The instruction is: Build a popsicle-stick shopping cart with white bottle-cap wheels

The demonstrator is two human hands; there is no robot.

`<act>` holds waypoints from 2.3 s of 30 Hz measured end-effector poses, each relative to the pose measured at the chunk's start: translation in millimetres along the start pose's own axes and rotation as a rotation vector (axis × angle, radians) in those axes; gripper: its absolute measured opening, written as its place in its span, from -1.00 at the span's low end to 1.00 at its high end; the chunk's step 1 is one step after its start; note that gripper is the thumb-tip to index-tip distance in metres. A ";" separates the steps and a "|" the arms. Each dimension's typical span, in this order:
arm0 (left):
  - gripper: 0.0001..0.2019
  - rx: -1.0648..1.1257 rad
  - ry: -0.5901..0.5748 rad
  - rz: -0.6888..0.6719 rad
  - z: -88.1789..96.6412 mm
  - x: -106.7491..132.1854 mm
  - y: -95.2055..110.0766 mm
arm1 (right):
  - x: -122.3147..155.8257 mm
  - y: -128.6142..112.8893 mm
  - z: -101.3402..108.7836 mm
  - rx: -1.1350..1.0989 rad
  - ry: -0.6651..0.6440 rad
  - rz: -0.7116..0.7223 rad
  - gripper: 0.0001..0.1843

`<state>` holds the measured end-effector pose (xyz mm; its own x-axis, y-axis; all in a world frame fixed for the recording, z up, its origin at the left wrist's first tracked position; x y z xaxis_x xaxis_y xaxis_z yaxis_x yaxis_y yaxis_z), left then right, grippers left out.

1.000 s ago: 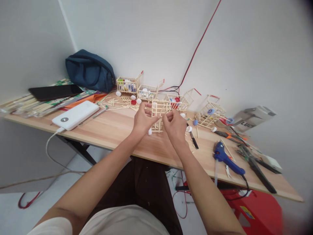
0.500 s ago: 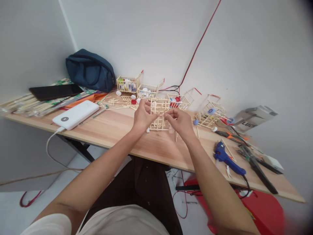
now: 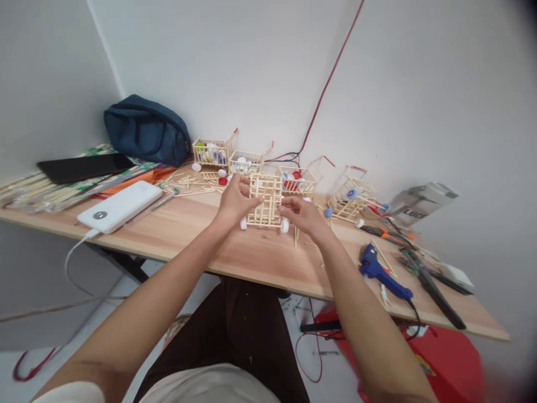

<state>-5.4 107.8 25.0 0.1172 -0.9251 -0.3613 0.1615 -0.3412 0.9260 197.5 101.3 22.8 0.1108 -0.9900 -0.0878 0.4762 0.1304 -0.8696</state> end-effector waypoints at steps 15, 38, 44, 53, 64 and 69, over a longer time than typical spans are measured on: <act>-0.41 -0.040 -0.029 -0.003 2.0 -5.2 0.6 | 5.1 -5.0 -9.2 0.101 0.062 -0.033 -0.67; -0.50 -0.190 0.002 -0.136 11.0 40.8 13.6 | 40.0 -6.7 -14.8 0.032 0.182 0.066 -0.85; -0.40 -0.260 0.065 -0.288 7.7 53.7 19.4 | 52.8 -8.9 -17.0 0.117 0.290 0.025 -0.90; -0.75 -0.491 0.161 -0.609 9.2 71.2 37.5 | 51.7 -8.7 -19.2 0.176 0.320 0.068 -0.91; -0.91 -0.431 0.095 -0.561 3.5 62.0 39.1 | 53.0 -13.3 -24.0 0.151 0.291 0.098 -0.92; -0.90 -0.429 0.104 -0.585 -0.2 59.2 37.5 | 52.8 -12.8 -23.0 0.153 0.297 0.100 -0.93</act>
<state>7.8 40.3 38.2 -0.0169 -0.5836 -0.8119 0.5928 -0.6597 0.4619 177.2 46.1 18.1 -0.0848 -0.9415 -0.3261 0.6036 0.2119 -0.7686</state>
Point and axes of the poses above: each hand's wrist, its own x-axis away from the middle knuckle, its own z-axis out of the back of the hand, y = z × x, the point moved 6 cm from there along -x, towards the middle knuckle, and after that the axes turned 7 degrees about -z, right-handed, at the moved point
